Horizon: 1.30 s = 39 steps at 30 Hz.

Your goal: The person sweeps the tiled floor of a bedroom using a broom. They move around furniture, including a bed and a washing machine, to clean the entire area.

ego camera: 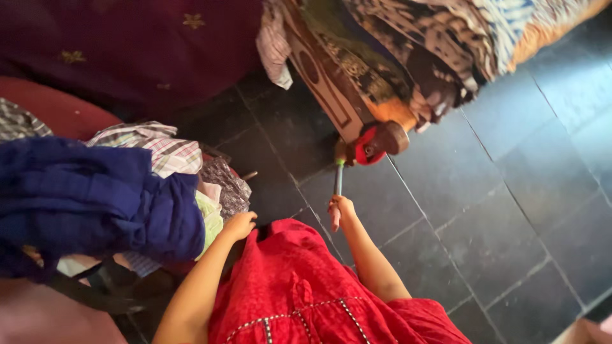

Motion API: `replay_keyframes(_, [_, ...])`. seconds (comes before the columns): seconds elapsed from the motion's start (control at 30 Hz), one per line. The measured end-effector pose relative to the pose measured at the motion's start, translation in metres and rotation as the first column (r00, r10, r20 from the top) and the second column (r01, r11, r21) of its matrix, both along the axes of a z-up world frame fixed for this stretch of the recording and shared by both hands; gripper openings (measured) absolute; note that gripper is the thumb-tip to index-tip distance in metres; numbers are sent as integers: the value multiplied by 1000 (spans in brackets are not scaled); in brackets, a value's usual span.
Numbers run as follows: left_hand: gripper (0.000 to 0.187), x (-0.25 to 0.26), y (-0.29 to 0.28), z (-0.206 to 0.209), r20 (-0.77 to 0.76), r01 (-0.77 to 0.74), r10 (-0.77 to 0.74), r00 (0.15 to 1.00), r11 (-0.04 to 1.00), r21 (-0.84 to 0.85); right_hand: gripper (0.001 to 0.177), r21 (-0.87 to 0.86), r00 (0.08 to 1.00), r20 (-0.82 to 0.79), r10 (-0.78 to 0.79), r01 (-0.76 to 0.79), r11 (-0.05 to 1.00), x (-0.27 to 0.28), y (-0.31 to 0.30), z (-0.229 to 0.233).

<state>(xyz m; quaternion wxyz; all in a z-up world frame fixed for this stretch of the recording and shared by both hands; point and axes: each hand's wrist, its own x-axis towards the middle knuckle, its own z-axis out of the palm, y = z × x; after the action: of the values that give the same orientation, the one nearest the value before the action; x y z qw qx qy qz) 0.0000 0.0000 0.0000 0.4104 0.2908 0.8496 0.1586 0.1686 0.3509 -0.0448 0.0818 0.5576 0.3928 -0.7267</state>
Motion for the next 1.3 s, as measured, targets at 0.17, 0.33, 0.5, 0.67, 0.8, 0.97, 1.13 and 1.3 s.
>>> replay_keyframes(0.17, [35, -1, 20, -1, -48, 151, -147, 988, 985, 81, 29, -251, 992, -27, -127, 116, 961, 42, -46, 29])
replay_keyframes(0.33, [35, 3, 28, 6, -52, 265, -262, 964, 962, 61, 26, -26, 993, 70, -92, 94, 995, 131, -89, 78])
replay_keyframes(0.5, [34, 17, 10, 5, -34, 342, -341, 940, 931, 131, 12, 199, 972, 72, -225, 207, 958, 229, -100, 121])
replay_keyframes(0.67, [37, 38, -14, 4, -12, 421, -423, 906, 900, 110, 10, 366, 929, 159, -334, 259, 894, 263, -116, 121])
replay_keyframes(0.8, [35, 60, -9, 1, 6, 515, -516, 857, 856, 51, 18, 387, 948, 92, -306, 249, 888, 286, -162, 111])
replay_keyframes(0.97, [34, 91, 23, -4, 18, 596, -597, 802, 801, 59, 22, 169, 963, -47, -265, 269, 948, 300, -246, 97])
replay_keyframes(1.13, [36, 112, 43, 1, 30, 616, -617, 787, 787, 39, 13, -32, 929, -118, -351, 350, 936, 342, -254, 102])
replay_keyframes(1.3, [36, 122, 41, 8, -63, 635, -633, 772, 772, 30, 19, 178, 921, 340, -192, 137, 974, 382, -160, 99])
